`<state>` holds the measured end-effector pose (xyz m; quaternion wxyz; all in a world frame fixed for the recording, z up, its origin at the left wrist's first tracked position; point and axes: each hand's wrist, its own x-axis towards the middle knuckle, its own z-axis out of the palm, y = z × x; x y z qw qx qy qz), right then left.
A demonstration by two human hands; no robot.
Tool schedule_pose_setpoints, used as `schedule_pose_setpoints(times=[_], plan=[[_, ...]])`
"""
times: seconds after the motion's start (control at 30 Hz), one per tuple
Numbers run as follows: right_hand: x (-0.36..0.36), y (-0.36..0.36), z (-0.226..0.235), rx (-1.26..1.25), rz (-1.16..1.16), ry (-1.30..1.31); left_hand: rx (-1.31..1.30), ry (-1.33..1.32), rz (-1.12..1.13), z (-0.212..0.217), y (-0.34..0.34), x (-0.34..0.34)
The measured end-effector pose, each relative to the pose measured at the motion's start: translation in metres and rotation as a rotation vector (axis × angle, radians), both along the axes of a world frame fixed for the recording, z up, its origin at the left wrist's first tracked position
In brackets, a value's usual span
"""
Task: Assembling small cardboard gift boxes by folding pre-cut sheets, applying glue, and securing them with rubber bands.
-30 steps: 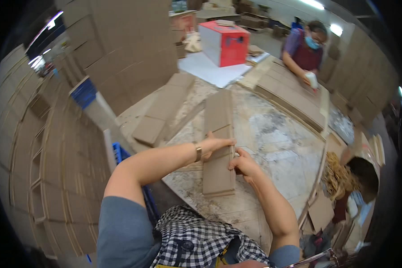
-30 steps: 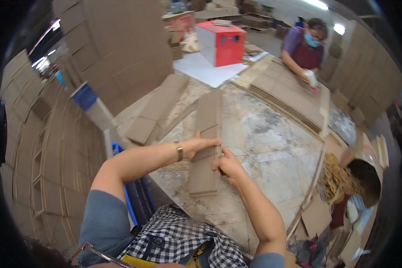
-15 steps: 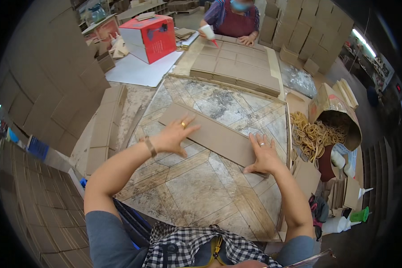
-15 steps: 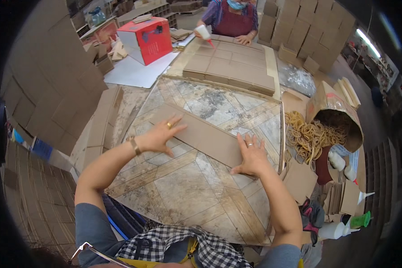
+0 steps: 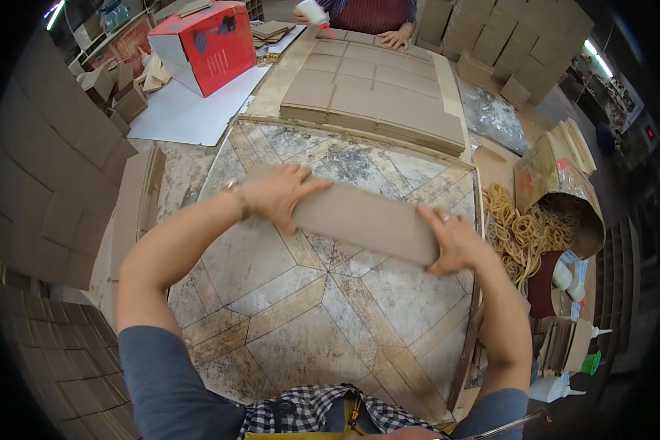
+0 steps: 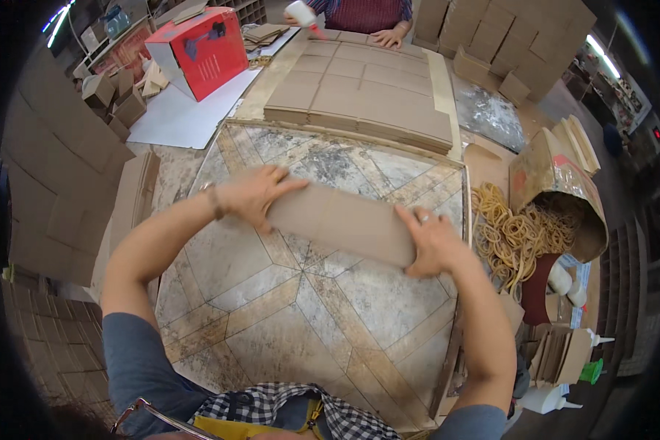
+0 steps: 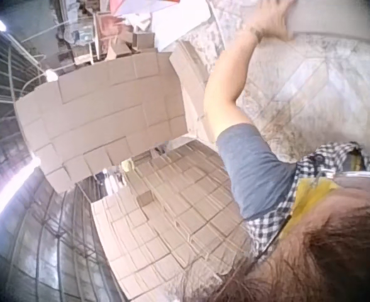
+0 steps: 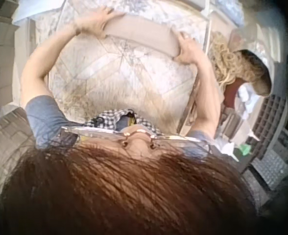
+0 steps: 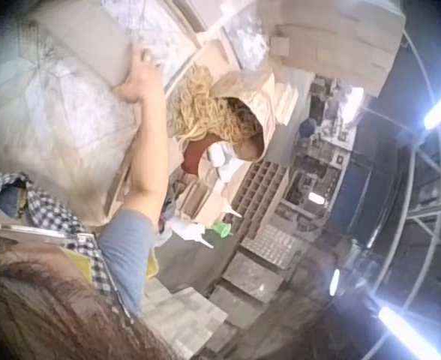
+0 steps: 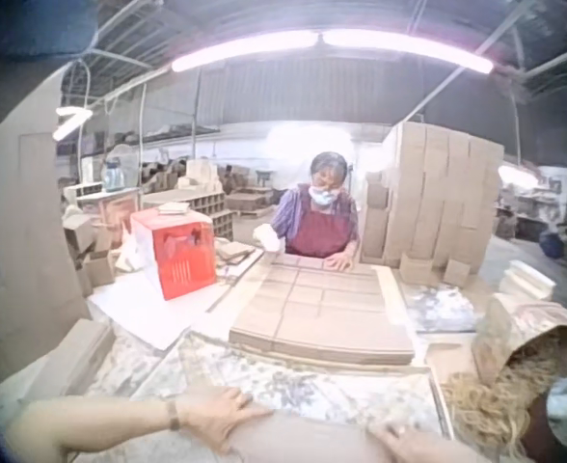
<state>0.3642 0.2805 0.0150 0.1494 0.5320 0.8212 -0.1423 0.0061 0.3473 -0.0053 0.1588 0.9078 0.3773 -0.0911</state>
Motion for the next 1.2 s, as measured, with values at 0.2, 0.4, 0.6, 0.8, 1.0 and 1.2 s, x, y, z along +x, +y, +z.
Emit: schedule_pose_setpoints(times=[0.2, 0.4, 0.6, 0.8, 1.0, 1.2], plan=[[0.022, 0.087, 0.004, 0.249, 0.002, -0.047, 0.312, -0.094, 0.011, 0.001, 0.086, 0.021], [0.008, 0.044, 0.014, 0.085, 0.004, -0.045, 0.139, -0.034, -0.017, 0.002, 0.035, 0.01], [0.014, 0.017, -0.004, 0.049, 0.053, 0.063, 0.108, 0.019, -0.019, 0.002, -0.002, 0.003], [0.015, 0.04, 0.0, 0.119, 0.019, 0.043, 0.13, -0.107, 0.018, -0.007, 0.034, 0.004], [0.041, 0.114, -0.023, 0.158, -0.029, 0.13, 0.139, -0.06, 0.025, -0.011, 0.105, 0.018], [0.038, 0.128, -0.024, 0.02, -0.089, 0.138, 0.066, 0.002, 0.024, -0.008, 0.114, 0.024]])
